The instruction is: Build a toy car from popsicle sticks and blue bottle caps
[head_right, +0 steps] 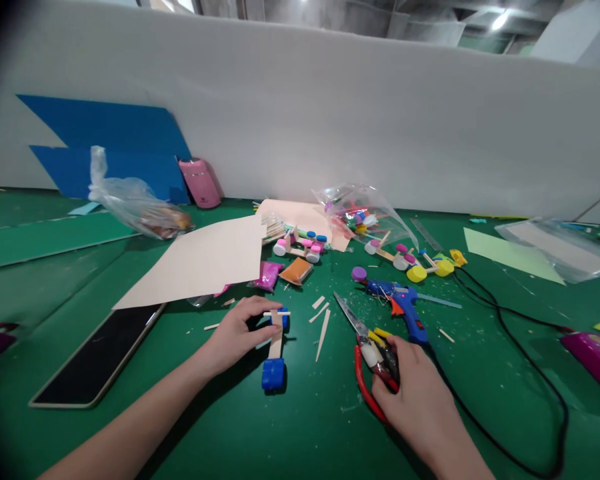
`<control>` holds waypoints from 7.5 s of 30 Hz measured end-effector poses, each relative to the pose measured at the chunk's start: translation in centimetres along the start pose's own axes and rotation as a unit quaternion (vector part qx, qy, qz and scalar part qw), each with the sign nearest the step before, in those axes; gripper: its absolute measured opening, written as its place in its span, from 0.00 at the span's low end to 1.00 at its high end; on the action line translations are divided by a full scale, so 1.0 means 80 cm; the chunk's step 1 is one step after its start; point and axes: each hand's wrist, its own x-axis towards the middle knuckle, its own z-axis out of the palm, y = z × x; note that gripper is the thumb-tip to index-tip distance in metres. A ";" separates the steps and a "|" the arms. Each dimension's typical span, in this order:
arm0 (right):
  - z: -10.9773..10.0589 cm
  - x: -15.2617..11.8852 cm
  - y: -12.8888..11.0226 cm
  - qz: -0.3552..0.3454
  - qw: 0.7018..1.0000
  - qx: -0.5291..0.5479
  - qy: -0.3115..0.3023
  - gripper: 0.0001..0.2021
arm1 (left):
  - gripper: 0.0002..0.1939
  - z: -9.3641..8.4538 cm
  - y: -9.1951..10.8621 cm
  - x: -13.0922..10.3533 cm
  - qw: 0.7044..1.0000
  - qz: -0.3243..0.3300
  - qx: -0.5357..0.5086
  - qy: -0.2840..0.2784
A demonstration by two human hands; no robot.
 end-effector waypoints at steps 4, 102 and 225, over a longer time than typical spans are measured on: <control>-0.004 0.004 -0.002 0.041 0.999 -0.018 -0.005 0.22 | 0.12 0.001 0.000 0.000 1.000 0.014 -0.016 -0.003; -0.038 0.007 -0.024 -0.253 0.966 0.000 -0.056 0.26 | 0.11 -0.005 0.019 -0.018 0.933 -0.074 -0.275 -0.219; 0.033 0.033 -0.160 -0.160 0.835 0.526 0.026 0.05 | 0.08 -0.004 0.025 -0.022 0.948 -0.033 -0.316 0.031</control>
